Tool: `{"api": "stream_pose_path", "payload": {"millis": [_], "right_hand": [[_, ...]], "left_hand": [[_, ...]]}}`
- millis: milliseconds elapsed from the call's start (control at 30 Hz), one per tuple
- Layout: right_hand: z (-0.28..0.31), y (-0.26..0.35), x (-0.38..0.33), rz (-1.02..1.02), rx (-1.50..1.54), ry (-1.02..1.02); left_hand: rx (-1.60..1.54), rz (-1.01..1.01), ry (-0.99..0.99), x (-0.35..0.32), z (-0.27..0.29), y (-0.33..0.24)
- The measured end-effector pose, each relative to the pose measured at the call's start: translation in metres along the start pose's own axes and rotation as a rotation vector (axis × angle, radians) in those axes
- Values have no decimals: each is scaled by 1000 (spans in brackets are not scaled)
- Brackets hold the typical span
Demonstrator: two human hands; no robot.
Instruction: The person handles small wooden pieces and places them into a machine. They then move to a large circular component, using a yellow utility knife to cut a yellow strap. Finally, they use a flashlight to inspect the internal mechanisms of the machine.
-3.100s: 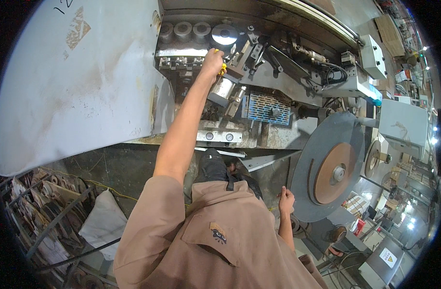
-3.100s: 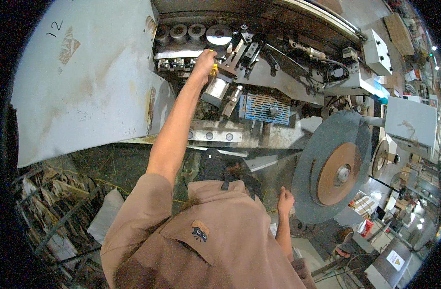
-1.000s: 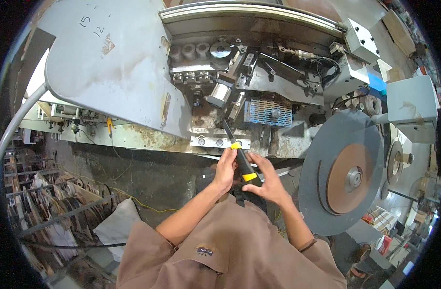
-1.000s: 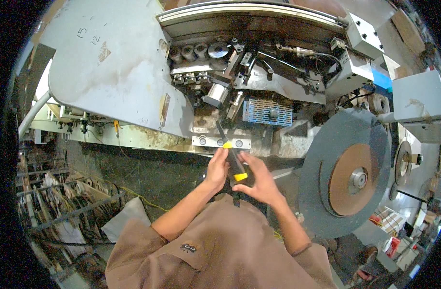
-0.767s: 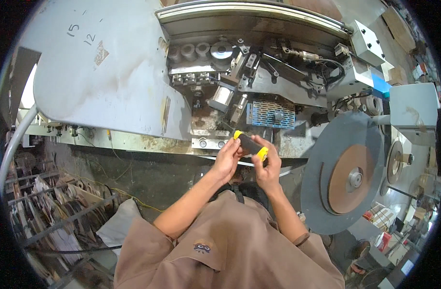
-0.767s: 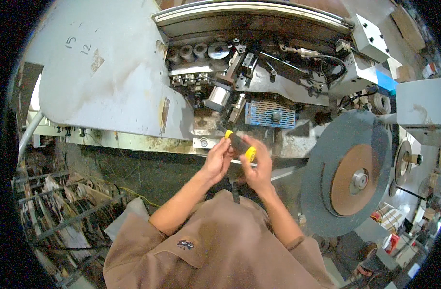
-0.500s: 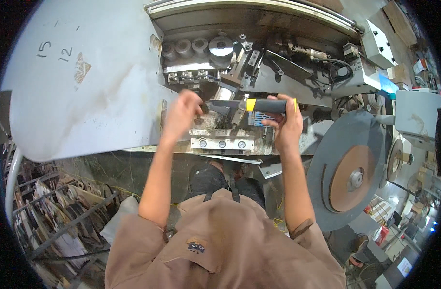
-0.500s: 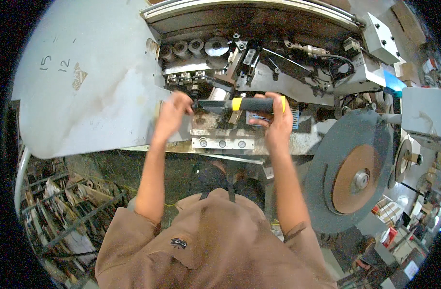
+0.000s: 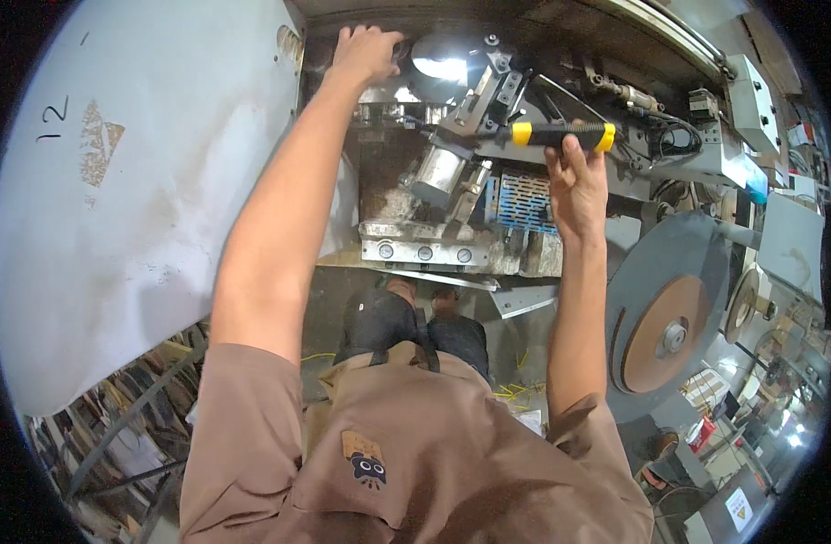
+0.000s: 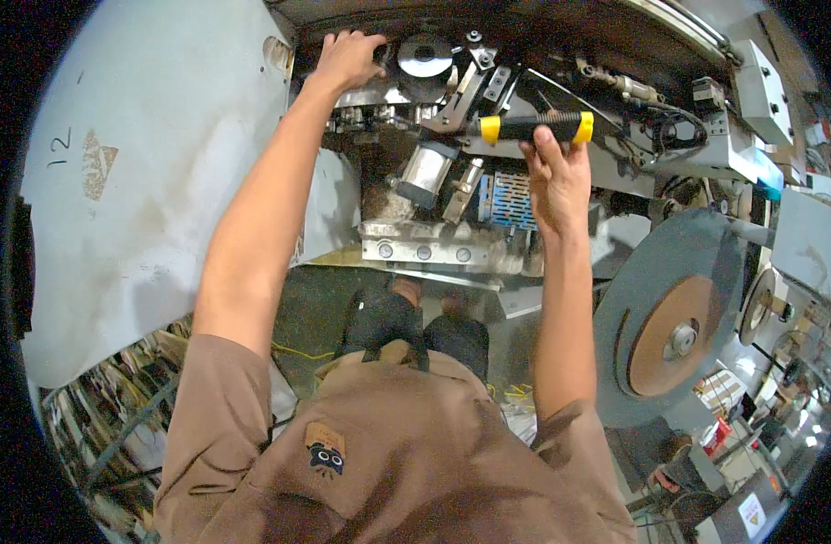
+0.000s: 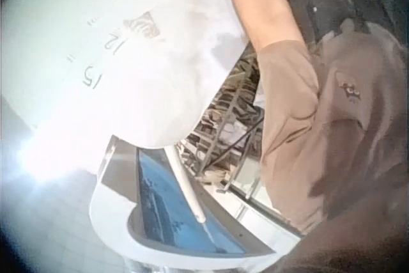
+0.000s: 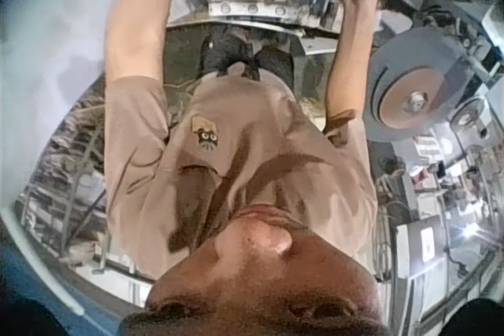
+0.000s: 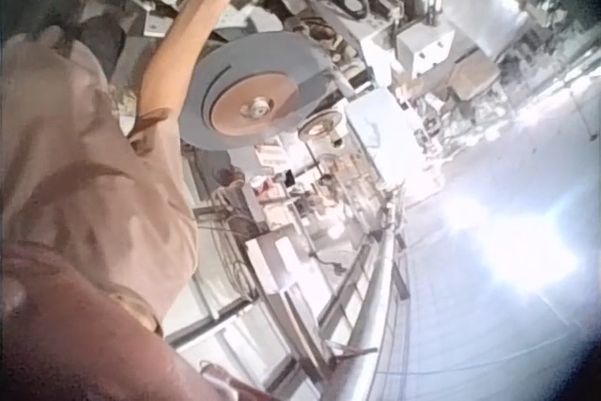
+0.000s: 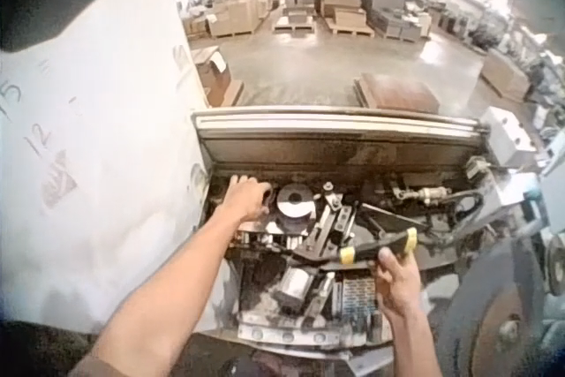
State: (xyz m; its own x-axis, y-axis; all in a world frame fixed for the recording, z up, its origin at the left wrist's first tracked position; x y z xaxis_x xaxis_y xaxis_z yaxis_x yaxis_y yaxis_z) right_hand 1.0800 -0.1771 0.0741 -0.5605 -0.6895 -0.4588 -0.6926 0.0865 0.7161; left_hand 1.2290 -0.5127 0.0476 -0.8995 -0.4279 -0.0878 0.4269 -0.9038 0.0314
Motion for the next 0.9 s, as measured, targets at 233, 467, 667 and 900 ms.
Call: {"api": "stream_pose_path", "payload": {"millis": [233,467,667,900], "right_hand": [[-72,20,55,290,-619,87],[-131,-14,86,334,-699,241],[-169,-26,100,577,-1143,207],[-205,-30,101,593,-1247,258]], "left_hand": [[-79,-180,72,13,13,2],[85,-235,25,6,-5,20],[47,-174,137,4,1,24],[-26,-87,295,9,3,24]]}}
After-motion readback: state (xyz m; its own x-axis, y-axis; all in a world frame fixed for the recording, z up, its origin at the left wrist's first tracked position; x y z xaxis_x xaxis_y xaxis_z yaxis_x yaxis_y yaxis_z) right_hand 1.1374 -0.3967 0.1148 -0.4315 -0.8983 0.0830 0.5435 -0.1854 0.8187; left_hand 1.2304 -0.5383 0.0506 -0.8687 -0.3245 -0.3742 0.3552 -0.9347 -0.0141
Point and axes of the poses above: each hand's wrist, its own x-axis towards the middle knuckle, its own z-axis out of the back of the hand, y = z × x, the point moved 10 cm from there along x, towards the middle knuckle, and after that the axes turned 13 degrees about -z, right-handed, at the moved point
